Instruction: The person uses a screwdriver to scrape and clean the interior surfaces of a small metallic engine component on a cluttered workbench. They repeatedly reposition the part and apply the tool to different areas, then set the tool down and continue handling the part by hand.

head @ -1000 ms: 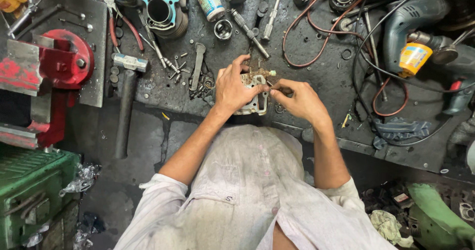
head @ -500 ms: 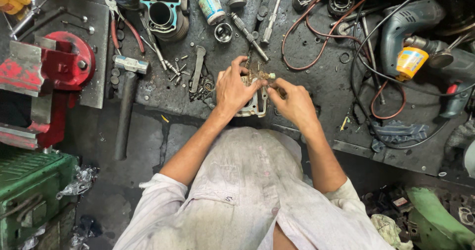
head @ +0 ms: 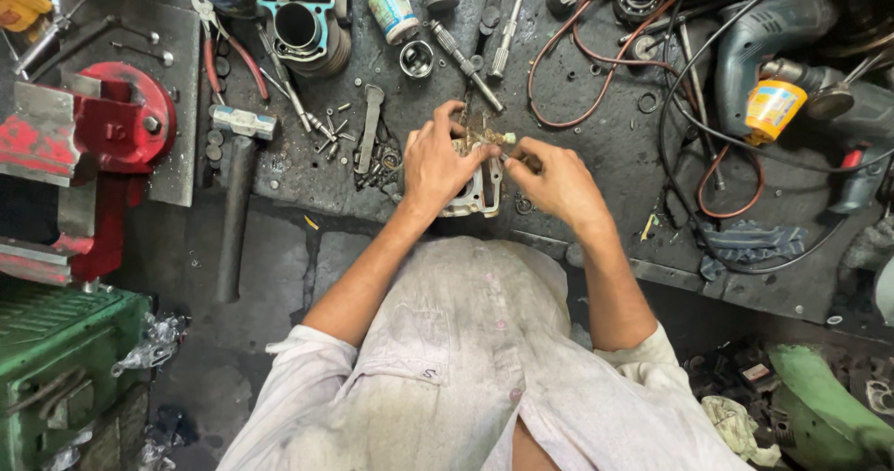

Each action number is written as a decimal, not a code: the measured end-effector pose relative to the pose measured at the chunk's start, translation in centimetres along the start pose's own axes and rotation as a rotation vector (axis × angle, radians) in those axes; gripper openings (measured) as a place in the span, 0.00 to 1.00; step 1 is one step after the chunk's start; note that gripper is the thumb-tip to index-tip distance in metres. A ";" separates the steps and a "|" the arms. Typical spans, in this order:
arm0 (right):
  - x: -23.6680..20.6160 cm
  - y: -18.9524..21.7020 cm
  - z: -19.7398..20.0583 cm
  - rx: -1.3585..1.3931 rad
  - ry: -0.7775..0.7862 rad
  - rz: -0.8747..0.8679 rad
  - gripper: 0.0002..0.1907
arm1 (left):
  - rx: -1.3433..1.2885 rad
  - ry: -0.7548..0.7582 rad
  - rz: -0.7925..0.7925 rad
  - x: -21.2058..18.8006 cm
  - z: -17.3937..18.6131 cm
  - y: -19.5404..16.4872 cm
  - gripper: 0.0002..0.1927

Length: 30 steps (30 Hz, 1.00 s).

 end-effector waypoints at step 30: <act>-1.1 3.4 1.0 -0.239 0.049 0.021 0.16 | -0.025 -0.009 -0.019 -0.1 -0.1 0.4 0.44</act>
Point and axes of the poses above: each hand's wrist, its own x-axis towards the middle knuckle, its own z-axis out of the back of the hand, y = z × x, the point moved 9 cm from there along x, towards the middle knuckle, and after that the axes turned 8 degrees about x, right-handed, at the moved point
